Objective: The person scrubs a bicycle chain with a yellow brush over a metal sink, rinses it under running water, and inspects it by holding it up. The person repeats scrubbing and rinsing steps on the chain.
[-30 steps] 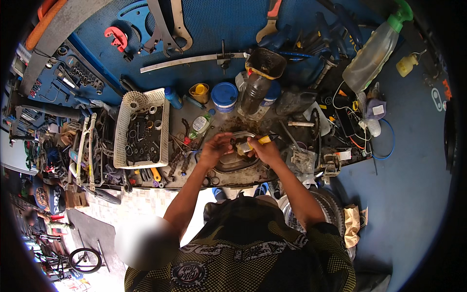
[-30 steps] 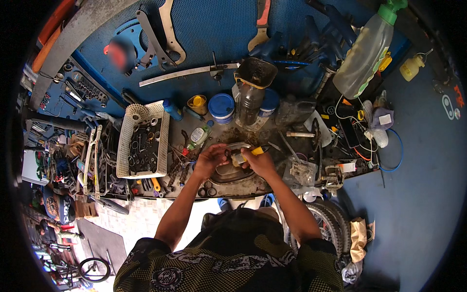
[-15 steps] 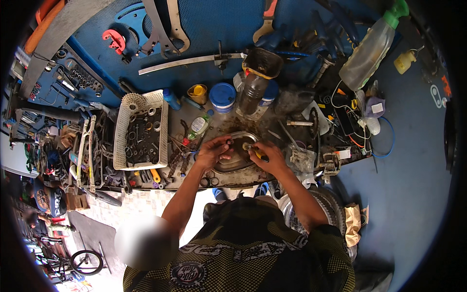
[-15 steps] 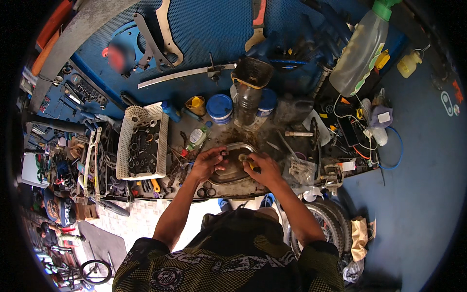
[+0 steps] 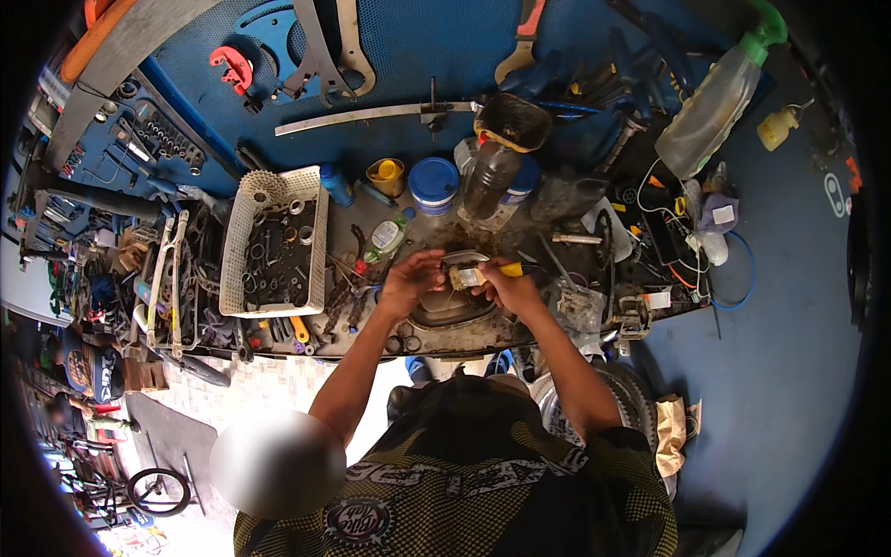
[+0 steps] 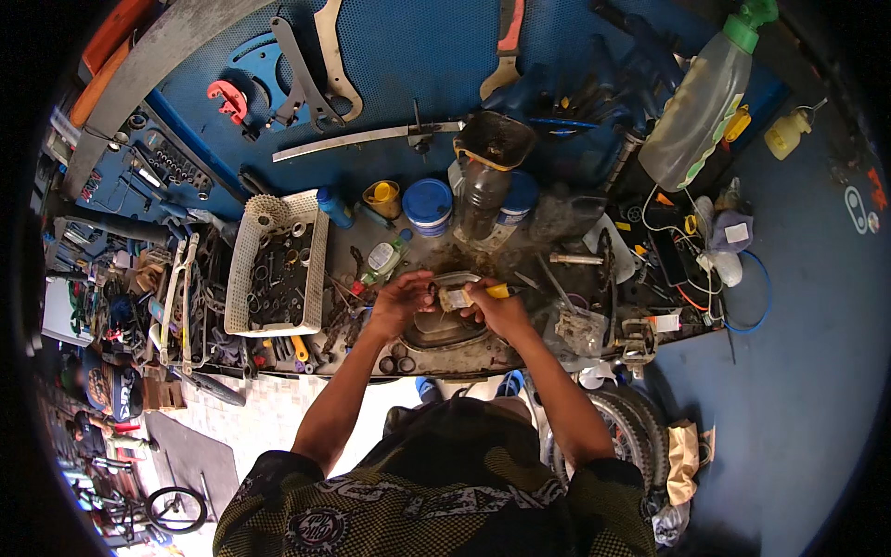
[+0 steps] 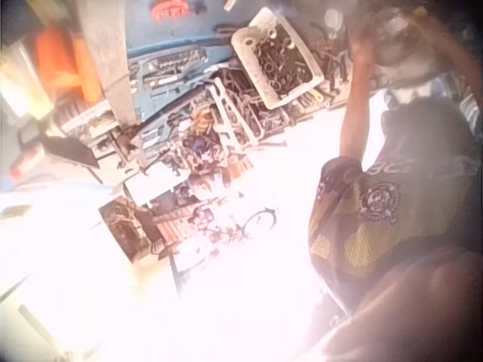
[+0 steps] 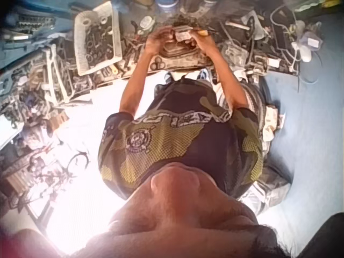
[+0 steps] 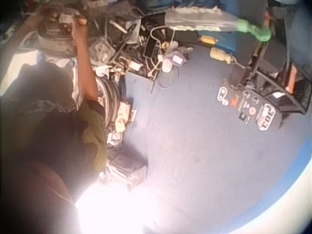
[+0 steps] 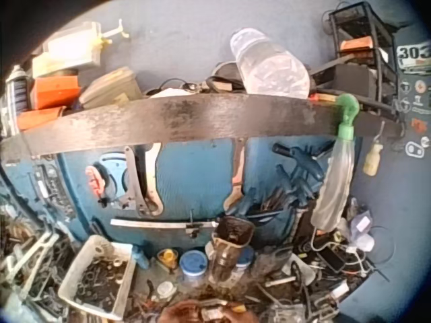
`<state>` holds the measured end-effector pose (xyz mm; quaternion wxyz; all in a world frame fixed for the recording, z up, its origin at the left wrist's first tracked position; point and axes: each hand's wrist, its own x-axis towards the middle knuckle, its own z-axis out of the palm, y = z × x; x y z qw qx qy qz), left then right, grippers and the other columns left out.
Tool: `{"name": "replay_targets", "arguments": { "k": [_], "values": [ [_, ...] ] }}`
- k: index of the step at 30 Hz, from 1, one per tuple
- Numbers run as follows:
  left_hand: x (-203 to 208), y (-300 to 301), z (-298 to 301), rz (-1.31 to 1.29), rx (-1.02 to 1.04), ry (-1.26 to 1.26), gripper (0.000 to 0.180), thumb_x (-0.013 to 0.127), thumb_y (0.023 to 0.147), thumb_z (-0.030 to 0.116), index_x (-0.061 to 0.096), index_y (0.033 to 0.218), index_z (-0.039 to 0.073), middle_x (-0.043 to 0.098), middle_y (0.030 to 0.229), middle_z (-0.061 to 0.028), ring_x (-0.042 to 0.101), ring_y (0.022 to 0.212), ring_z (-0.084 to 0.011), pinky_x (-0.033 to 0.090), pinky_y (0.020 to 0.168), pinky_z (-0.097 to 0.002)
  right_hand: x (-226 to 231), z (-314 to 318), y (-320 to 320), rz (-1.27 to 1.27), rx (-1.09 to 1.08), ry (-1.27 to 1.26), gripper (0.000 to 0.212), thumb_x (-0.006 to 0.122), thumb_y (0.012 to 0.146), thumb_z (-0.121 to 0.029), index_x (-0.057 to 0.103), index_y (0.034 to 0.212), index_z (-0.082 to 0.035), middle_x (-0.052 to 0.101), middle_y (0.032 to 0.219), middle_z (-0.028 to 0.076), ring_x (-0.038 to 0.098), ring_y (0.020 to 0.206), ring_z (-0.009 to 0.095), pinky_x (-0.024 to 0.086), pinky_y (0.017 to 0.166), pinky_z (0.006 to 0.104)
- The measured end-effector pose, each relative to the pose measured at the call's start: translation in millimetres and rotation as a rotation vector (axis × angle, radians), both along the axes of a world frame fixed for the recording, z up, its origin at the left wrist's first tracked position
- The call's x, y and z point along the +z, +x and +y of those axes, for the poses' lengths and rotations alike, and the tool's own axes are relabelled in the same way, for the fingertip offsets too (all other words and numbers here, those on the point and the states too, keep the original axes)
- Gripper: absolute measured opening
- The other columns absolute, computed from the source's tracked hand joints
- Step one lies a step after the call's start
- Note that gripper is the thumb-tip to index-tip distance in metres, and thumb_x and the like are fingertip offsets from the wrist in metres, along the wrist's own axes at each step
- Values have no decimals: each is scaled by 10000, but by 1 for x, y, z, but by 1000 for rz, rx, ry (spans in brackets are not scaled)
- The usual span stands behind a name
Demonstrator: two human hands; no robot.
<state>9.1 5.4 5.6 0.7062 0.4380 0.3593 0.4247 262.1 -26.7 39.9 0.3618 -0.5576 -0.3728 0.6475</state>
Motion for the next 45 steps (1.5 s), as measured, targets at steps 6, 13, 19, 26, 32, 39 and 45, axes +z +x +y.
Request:
{"name": "replay_targets", "arguments": {
  "k": [6, 13, 19, 26, 32, 39, 45],
  "values": [
    [12, -3, 0, -57, 38, -195, 416, 739, 966, -16, 673, 1372, 39, 706, 1229, -73, 729, 1047, -210, 648, 820, -332, -20, -15, 7, -64, 2, 213, 376, 683, 1028, -363, 694, 1254, -63, 771, 975, 88, 760, 761, 181, 552, 614, 315],
    [13, -7, -2, -21, -34, -237, 402, 713, 1012, 65, 647, 1406, 25, 734, 1209, -82, 736, 1061, -224, 646, 780, -345, 9, -29, 10, -987, 269, 706, 338, 745, 945, -341, 715, 1226, -156, 737, 1109, 123, 699, 1035, 322, 560, 977, 426],
    [-4, -3, 2, 37, -127, -351, 419, 738, 1012, 146, 648, 1375, -43, 735, 1173, -145, 751, 985, -226, 635, 770, -325, 42, -23, -8, -1040, 446, 1180, 282, 742, 948, -229, 702, 1211, -136, 720, 1057, 91, 666, 1043, 321, 550, 959, 457],
    [-13, 5, -6, 158, -83, -67, 398, 655, 1053, 84, 616, 1429, -40, 723, 1199, -174, 755, 986, -258, 637, 847, -339, 5, -13, -17, -314, 1, 438, 213, 751, 987, -277, 741, 1008, -65, 719, 815, 61, 731, 766, 201, 525, 681, 331],
    [-4, 3, -4, -53, 23, -310, 427, 624, 1042, 8, 579, 1465, -9, 696, 1270, -159, 741, 1018, -250, 648, 858, -358, -22, -21, -1, -384, -46, 383, 324, 700, 1013, -344, 742, 1139, -49, 770, 918, 68, 751, 824, 169, 558, 721, 327],
    [-9, 2, -6, 85, -19, -126, 419, 638, 1024, 13, 605, 1442, 15, 726, 1236, -115, 723, 1012, -185, 617, 808, -325, -7, -31, 11, -947, 238, 453, 503, 757, 911, -501, 776, 1173, -72, 782, 998, 145, 748, 1017, 318, 587, 897, 417],
    [5, 10, -10, 665, 36, 174, 273, 709, 975, 27, 731, 1241, -33, 782, 1012, -107, 719, 823, -138, 605, 698, -304, 24, -20, -28, -497, 43, 756, 317, 798, 933, -319, 771, 1070, -35, 756, 922, 129, 747, 893, 248, 565, 806, 375]
  ]
}}
